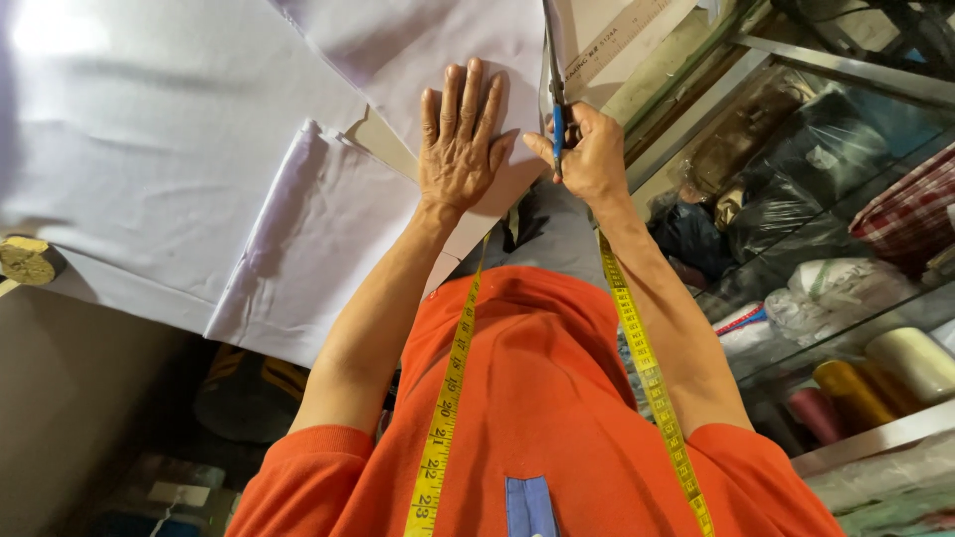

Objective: The person uses shears to cut a piece of white fabric laid out on a table, following a yellow paper pattern. They trim the edges of the fabric, adjust the pattern, and continue cutting along the marked lines.

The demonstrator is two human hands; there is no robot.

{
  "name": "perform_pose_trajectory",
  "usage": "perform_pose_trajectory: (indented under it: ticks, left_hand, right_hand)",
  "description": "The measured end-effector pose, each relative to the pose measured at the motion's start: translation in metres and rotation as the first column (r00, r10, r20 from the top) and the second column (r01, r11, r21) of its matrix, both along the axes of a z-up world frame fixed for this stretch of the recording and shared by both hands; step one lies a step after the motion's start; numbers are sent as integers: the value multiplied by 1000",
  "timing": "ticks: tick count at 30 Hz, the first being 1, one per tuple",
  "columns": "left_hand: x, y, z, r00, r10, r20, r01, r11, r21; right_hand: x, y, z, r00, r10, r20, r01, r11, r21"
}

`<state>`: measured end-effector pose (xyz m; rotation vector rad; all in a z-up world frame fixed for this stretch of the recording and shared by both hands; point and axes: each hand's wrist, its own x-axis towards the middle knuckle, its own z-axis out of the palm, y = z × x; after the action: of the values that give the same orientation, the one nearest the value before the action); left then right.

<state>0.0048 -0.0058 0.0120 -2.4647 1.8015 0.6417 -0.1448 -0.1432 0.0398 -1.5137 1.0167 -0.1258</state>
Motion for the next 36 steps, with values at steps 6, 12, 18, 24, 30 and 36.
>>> perform_pose_trajectory:
  ticks: [6, 12, 18, 24, 30, 36]
  left_hand:
    - [-1, 2, -1, 1000, -7, 14, 7, 1000, -20]
    - [-2, 4, -6, 999, -5, 42, 8, 996, -84]
    - [-2, 4, -8, 999, -3, 50, 6, 998, -69]
    - [-1, 4, -9, 998, -5, 65, 10, 997, -73]
    - [-1, 4, -9, 1000, 0, 24, 1, 998, -57]
    - [-1, 4, -9, 1000, -2, 31, 4, 999, -51]
  right_hand:
    - [6, -9, 9, 994, 43, -104, -39, 998, 42]
    - [3, -12, -3, 998, 38, -46, -39, 999, -28]
    - [5, -19, 6, 995, 28, -98, -18, 995, 98]
    - [11, -27, 11, 993, 34, -116, -19, 991, 131]
    - [1, -29, -6, 992, 70, -103, -64, 997, 52]
    - [2, -38, 3, 991, 61, -116, -35, 976, 214]
